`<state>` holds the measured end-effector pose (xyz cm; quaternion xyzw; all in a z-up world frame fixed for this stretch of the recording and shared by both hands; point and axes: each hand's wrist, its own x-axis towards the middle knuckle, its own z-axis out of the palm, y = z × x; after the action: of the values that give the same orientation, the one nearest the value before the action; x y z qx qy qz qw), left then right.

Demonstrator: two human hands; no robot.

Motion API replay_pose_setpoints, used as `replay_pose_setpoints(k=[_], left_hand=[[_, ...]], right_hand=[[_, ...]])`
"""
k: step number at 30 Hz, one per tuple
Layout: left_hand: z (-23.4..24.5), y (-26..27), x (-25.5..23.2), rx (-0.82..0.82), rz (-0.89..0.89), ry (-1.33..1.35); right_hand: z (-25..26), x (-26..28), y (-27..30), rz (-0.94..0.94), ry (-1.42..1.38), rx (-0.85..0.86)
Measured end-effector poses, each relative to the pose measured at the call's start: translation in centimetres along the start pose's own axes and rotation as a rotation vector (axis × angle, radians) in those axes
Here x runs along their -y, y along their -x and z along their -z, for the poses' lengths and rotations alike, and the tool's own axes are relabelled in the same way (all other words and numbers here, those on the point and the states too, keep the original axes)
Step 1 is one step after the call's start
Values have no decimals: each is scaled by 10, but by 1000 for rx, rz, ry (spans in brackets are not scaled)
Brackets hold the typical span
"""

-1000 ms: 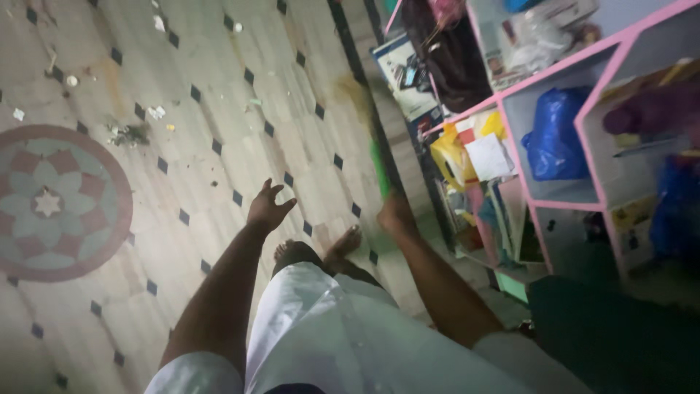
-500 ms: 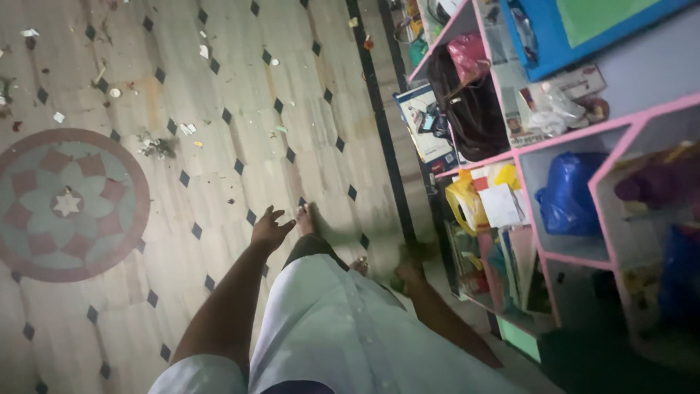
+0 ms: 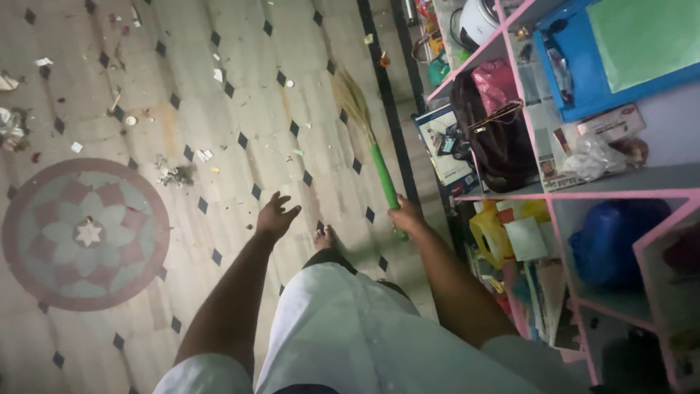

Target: The person sweeps debris across a tiled floor using a broom, moving a chair and a wooden board to reach the areas underneath.

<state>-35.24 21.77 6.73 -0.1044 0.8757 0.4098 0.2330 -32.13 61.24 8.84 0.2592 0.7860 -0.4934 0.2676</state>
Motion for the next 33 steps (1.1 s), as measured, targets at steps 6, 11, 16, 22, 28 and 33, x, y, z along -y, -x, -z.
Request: replay_pose_setpoints(k=[6,11,16,22,28,33], left_hand=[[13,-51,-23,9,-70,18],[-4,-57,-26,39,-98,41],[-35,-29,-21,136,-10,-3],[-40,-16,-15,131,66,-90],[-40,-43,-42,104,67,-74],[-44,-77,-93,66,-24,62]], right_hand=[[-5,16,1,-83,242,-242],[4,-36,-31,-182,504,-323],[-3,-29,-107,-300,408,-224],[-10,-15,-178,-334,235,-31],[5,-7,-182,-116,250,-19],[-3,-11,-145,-135,152,-121]])
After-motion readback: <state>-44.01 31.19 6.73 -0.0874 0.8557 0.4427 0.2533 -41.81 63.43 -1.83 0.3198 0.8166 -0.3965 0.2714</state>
